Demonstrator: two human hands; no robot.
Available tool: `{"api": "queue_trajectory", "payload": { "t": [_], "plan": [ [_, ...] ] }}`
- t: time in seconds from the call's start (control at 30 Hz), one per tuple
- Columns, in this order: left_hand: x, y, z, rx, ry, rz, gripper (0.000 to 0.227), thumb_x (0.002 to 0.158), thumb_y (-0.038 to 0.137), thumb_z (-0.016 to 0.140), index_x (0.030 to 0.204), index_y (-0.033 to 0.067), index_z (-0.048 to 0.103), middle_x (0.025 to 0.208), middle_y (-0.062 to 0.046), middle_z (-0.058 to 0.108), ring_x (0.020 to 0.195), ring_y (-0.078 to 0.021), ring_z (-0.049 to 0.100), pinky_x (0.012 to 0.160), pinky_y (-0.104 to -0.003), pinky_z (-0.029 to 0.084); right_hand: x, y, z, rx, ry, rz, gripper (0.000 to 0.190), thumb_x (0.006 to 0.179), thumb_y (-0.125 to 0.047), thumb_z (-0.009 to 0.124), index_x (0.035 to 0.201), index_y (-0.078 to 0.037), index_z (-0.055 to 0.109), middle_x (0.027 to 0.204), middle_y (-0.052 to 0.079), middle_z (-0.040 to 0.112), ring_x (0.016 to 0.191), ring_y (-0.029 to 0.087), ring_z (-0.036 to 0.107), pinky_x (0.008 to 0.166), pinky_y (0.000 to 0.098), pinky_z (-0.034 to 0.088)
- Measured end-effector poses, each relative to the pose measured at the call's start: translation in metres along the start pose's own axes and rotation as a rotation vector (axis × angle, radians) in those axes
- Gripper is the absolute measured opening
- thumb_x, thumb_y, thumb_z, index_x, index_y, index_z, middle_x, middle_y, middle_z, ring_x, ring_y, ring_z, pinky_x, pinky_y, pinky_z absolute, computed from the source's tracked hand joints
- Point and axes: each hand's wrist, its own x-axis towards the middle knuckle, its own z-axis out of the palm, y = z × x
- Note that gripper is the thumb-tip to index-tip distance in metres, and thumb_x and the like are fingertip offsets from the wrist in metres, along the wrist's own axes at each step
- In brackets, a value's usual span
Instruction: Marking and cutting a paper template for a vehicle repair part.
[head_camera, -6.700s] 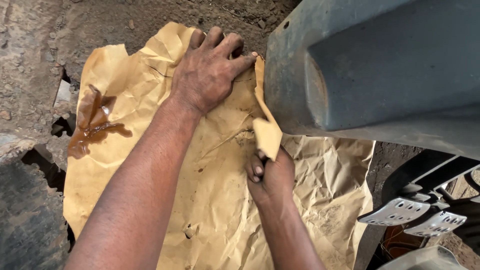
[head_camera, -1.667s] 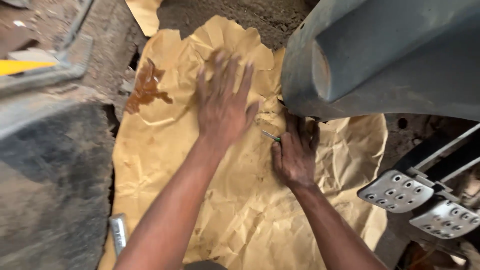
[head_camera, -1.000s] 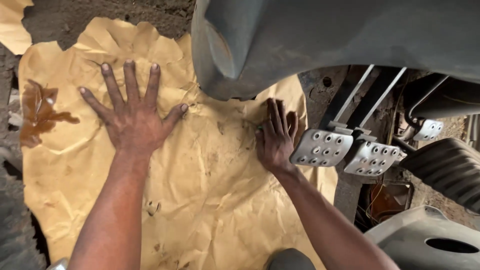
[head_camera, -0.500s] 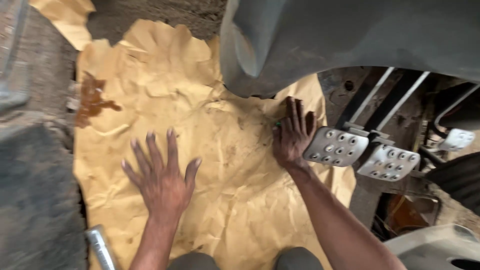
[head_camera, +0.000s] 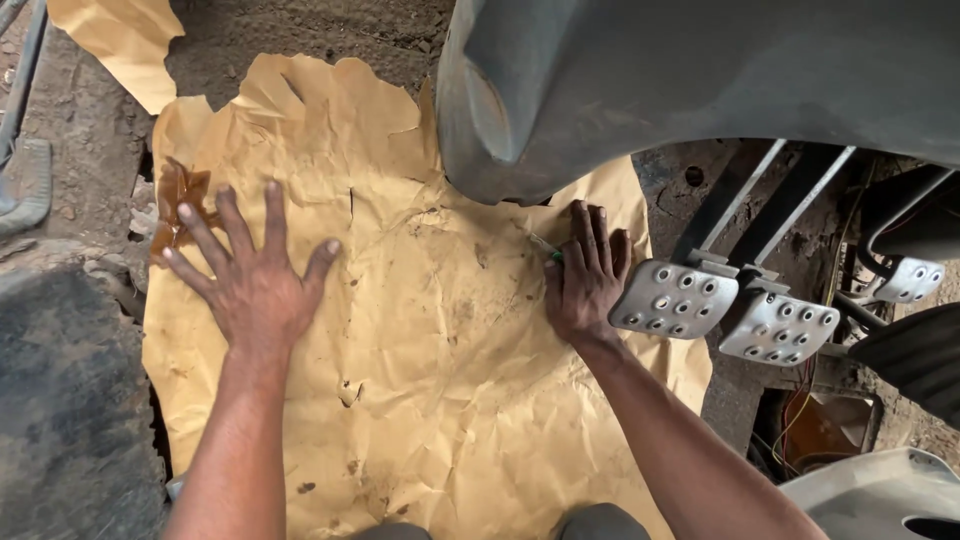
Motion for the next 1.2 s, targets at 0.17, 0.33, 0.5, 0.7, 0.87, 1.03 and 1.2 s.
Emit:
{"api": "queue_trajectory", "payload": {
  "t": [0.17,0.33,0.5,0.7,0.87,1.03,1.2],
  "plan": [
    [0.047,-0.001,-0.004,0.037,-0.021,0.006,0.099,0.089,0.089,0.018,0.167,0.0302,0.012,0.174,-0.020,0.000,0.156,-0.0397,-0.016,0.118,-0.073,-0.016,0.000,0.002,0.005,0.011,0.013,-0.003,0.042,0.109,-0.033,0.037,0.112,-0.001,0.063,0.167,0.019,0.035,0.158,0.039,0.026,0.124,0.0672,0.011],
    [0.081,0.018,-0.019,0.077,-0.111,-0.068,0.098,0.088,0.088,0.018,0.166,0.0303,0.007,0.172,-0.017,-0.007,0.157,-0.0358,-0.014,0.119,-0.068,-0.014,-0.003,0.000,-0.001,0.010,-0.007,0.002,0.044,0.109,-0.034,0.037,0.113,0.001,0.062,0.167,0.019,0.036,0.158,0.039,0.027,0.125,0.0662,0.012],
    [0.063,0.048,-0.004,0.113,-0.005,-0.029,0.089,0.100,0.075,0.023,0.171,0.0240,0.008,0.175,-0.016,-0.008,0.161,-0.0372,-0.009,0.123,-0.070,-0.009,0.001,-0.001,-0.002,-0.013,0.030,-0.021,0.043,0.109,-0.033,0.036,0.115,0.002,0.062,0.168,0.019,0.035,0.158,0.039,0.026,0.125,0.0661,0.012],
    [0.048,0.102,0.026,0.034,-0.011,0.390,0.077,0.105,0.071,0.018,0.170,0.0292,0.013,0.176,-0.009,0.003,0.162,-0.0341,-0.008,0.128,-0.066,-0.010,0.001,-0.002,-0.003,0.000,0.006,-0.003,0.041,0.108,-0.032,0.038,0.111,0.000,0.062,0.167,0.019,0.035,0.158,0.038,0.025,0.126,0.0658,0.012],
    [0.074,0.114,0.022,0.184,-0.118,0.312,0.081,0.092,0.080,0.015,0.161,0.0386,0.014,0.170,-0.004,0.003,0.153,-0.0335,-0.010,0.113,-0.068,-0.016,0.000,0.004,0.000,-0.031,-0.031,0.018,0.043,0.107,-0.032,0.038,0.117,0.002,0.062,0.167,0.018,0.035,0.158,0.037,0.025,0.125,0.0656,0.011],
    [0.074,0.106,0.022,0.133,-0.104,0.329,0.079,0.097,0.075,0.021,0.164,0.0351,0.015,0.171,-0.005,0.006,0.157,-0.0338,-0.006,0.119,-0.068,-0.012,-0.002,0.002,0.002,-0.013,0.024,-0.017,0.050,0.109,-0.033,0.038,0.133,0.005,0.060,0.168,0.017,0.035,0.159,0.036,0.026,0.126,0.0637,0.011],
    [-0.021,0.082,-0.024,-0.026,0.060,0.258,0.075,0.108,0.064,0.037,0.169,0.0237,0.021,0.176,-0.015,0.012,0.162,-0.0399,0.003,0.127,-0.067,-0.003,0.000,0.000,0.003,0.012,0.027,0.016,0.045,0.109,-0.031,0.039,0.123,0.003,0.063,0.168,0.018,0.036,0.159,0.038,0.026,0.126,0.0658,0.011]
  ]
}}
